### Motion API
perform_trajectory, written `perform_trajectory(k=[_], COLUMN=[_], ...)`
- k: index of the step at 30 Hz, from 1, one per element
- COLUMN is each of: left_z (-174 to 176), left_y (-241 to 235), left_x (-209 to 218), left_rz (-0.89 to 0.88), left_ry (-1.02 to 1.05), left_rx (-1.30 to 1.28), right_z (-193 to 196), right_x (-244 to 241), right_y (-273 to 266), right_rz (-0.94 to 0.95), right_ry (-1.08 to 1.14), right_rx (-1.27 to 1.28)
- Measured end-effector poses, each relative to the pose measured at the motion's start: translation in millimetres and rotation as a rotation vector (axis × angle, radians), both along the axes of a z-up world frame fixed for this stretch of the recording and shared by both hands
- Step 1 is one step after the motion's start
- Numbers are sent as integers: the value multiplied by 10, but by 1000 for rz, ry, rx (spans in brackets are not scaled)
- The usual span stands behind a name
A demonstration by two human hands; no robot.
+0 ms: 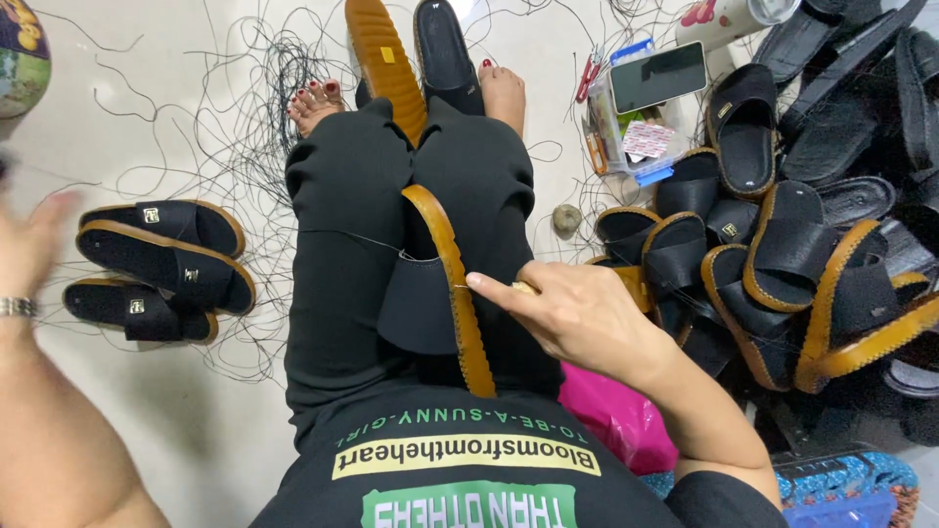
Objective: The person sits on the floor and sews a black slipper using a needle and thread. They hold the slipper in their left hand and use their right hand to push the needle through the sole and upper, pulling the thread tight repeatedly.
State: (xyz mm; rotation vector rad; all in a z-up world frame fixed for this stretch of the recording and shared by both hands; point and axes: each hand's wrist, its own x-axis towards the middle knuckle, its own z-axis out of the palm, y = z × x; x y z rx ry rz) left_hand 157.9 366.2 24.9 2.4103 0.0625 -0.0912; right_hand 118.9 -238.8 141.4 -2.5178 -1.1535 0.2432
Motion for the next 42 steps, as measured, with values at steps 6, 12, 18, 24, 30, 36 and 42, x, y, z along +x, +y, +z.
perform_trajectory(k=[6,12,18,24,30,36,42], left_z=[1050,843,652,648,570,545,609], left_y=[-2165,-2944,-3086,-3108,-3114,-3177,-3120], left_x=[266,443,568,550,620,691,525], left_rz=[-382,-818,-846,-795,-812,-781,-751], left_ry=[-12,-281,-425,-521,-492,-548,-458], left_rx=[215,97,-42,-78,30,-18,80], right_z=[54,249,334,211,191,-78,-38], right_x=[74,167,40,30,14,-250,-365], right_y=[40,98,232,284,97,308,571], right_rz=[14,14,-71,-51,-52,-221,-349], right_ry=[7,93,262,304,372,220,60], right_rx=[-83,-173,-309,-210,-167,150,-13])
